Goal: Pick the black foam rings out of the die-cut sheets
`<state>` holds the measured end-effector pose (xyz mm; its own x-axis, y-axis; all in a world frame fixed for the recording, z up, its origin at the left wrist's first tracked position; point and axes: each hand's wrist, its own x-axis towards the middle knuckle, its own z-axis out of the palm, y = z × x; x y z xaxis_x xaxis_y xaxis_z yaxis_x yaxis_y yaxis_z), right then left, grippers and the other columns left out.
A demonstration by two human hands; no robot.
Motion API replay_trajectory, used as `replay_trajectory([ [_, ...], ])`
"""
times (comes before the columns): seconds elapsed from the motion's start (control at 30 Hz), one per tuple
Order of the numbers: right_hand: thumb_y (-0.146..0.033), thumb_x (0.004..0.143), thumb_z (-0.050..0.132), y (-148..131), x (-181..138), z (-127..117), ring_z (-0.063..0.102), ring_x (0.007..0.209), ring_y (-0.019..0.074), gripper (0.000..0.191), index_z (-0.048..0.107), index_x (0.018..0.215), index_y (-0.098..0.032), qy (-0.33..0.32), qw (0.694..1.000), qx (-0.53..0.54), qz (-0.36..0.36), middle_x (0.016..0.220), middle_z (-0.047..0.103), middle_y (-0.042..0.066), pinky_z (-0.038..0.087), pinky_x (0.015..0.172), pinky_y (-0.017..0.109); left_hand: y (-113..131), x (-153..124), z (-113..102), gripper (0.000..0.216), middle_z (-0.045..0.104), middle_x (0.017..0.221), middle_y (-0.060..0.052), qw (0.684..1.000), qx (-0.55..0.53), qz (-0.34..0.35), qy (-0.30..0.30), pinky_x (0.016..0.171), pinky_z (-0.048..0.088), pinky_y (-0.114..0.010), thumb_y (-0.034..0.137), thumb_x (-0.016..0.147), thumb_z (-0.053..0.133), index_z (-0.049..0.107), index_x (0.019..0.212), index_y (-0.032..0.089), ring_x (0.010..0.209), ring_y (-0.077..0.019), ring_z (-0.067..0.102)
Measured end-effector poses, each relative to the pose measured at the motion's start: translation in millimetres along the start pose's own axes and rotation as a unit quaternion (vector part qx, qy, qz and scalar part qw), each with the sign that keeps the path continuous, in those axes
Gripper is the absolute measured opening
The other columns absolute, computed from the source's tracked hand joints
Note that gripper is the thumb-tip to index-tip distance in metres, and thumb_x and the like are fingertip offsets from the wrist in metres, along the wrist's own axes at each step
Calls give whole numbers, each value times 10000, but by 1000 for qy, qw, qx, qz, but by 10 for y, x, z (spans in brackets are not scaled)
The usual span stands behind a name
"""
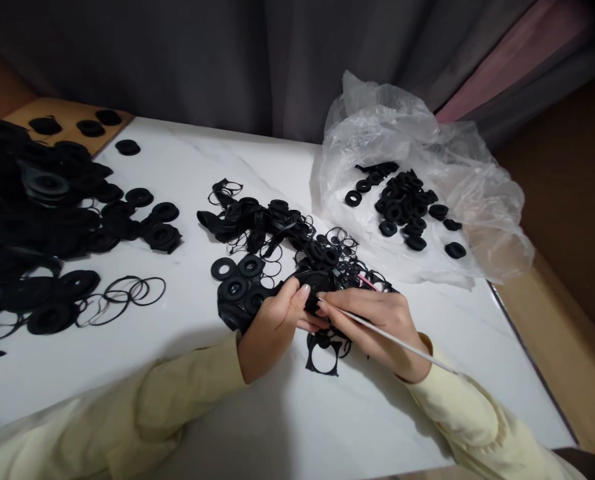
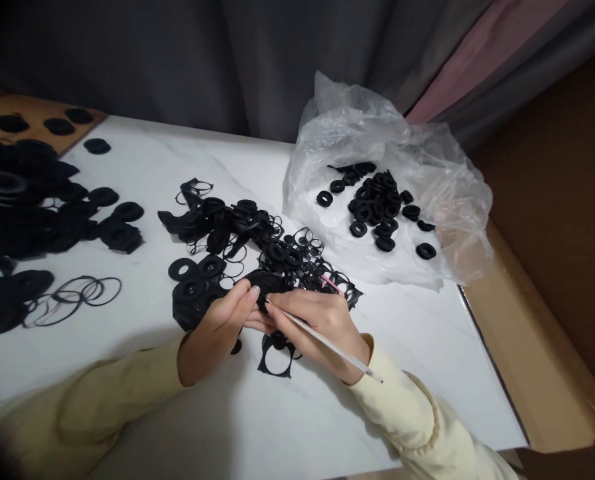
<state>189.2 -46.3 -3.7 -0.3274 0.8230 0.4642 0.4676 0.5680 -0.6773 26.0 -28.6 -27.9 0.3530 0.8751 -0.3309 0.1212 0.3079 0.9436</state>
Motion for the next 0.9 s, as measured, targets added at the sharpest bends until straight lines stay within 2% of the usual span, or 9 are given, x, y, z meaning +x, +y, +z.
replay_trajectory([
  [0.17,-60,857,526,-12,-50,63,685,773,151,149,648,940,-81,-1,997,-52,-60,855,713,111,578,731,212,35,-22,14,282,491,510,70,1000,9,9,19,564,560,-224,360,873,425,322,646,229,537,-129,623],
  [0.27,-81,879,496,-24,-93,122,679,787,162,171,624,992,-91,7,994,-87,-71,869,701,120,588,711,235,34,-25,18,293,437,501,67,999,25,6,40,540,544,-225,350,862,444,308,632,229,537,-135,607],
  [0.57,-68,874,477,-32,-162,233,670,860,204,221,607,1054,-63,37,988,-134,-65,919,683,156,592,734,282,26,-9,38,274,515,525,51,999,5,-21,33,574,550,-237,350,874,427,319,652,233,576,-148,641],
  [0.7,-58,878,460,-19,-173,249,654,910,231,251,573,1101,-29,22,989,-129,-70,966,666,198,584,758,330,13,-10,37,267,519,540,48,999,13,-13,36,566,547,-236,367,877,427,328,667,234,567,-145,631],
  [0.77,-64,882,450,4,-193,265,640,947,232,292,540,1160,-45,11,990,-125,-68,1006,654,194,576,780,340,16,-14,36,262,516,547,47,999,12,-12,34,566,547,-233,363,875,431,331,671,234,565,-141,623],
  [0.9,-76,886,447,63,-259,332,628,963,227,383,470,1268,-106,29,986,-149,-70,1039,645,168,566,788,337,30,-21,37,261,480,524,47,999,14,-5,44,552,536,-230,358,862,455,337,665,234,547,-142,596],
])
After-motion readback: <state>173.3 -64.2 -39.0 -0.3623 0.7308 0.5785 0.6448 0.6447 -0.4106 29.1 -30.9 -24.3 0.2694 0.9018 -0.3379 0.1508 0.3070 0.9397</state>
